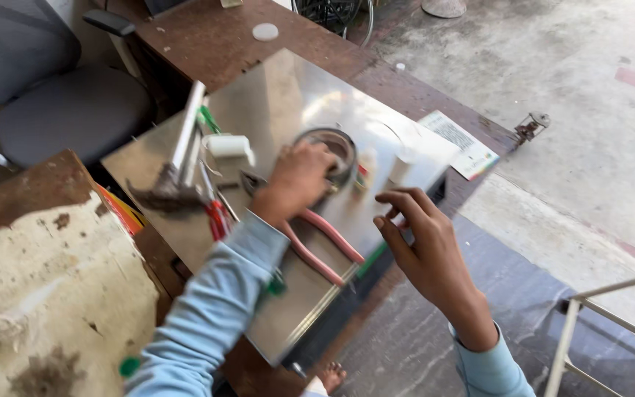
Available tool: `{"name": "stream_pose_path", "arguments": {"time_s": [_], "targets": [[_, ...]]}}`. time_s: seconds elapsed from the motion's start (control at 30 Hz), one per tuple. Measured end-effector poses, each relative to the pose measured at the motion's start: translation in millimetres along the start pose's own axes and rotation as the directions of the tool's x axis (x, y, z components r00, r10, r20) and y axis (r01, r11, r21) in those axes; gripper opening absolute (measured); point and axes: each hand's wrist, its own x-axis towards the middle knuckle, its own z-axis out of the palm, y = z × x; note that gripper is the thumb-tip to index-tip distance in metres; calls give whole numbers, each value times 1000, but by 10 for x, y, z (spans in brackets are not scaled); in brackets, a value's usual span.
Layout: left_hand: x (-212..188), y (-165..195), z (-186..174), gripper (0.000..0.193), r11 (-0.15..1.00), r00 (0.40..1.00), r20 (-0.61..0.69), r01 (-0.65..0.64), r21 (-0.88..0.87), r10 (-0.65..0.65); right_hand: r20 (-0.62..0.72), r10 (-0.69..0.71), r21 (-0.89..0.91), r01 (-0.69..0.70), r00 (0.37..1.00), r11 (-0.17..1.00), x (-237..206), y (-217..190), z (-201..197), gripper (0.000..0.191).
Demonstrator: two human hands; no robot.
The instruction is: The person repairs electrical wiring inside an air conditioning unit. They use pliers to strip and twist wires, then wrap the connections with electrical tape.
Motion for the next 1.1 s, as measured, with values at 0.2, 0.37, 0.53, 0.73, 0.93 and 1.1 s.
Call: {"name": "stream_pose_path", "arguments": {"time_s": [0.2, 0.37, 0.53, 0.73, 0.93, 1.1], "targets": [[-91, 116, -497, 15, 949, 952, -243, 112, -294, -188, 40, 61, 54, -63, 997, 997, 249, -194, 427, 26], [-320, 390, -1142, 18, 865, 851, -452, 5, -502, -267, 17, -104, 1, 104, 994, 995, 179, -325, 344, 30], [-790, 1254, -1556, 20, 560, 794, -567, -373, -740, -220, -224, -255, 151, 292, 941, 945, -144, -436, -328, 46], [-1022, 2643, -1427, 34, 121, 923, -370, -358, -926, -106, -357, -345, -246, 269, 868, 931, -1180, -497, -1245, 69], [-1228, 4275, -921, 36, -322, 986, -125, -84, -943, 108, -453, -141, -575, -168, 880, 801, -2727, -438, -2080, 41], [-1522, 5931, -664, 32, -446, 910, -14, 190, -875, 415, -590, 19, -574, -437, 807, 692, -4271, -687, -2857, 34]]}}
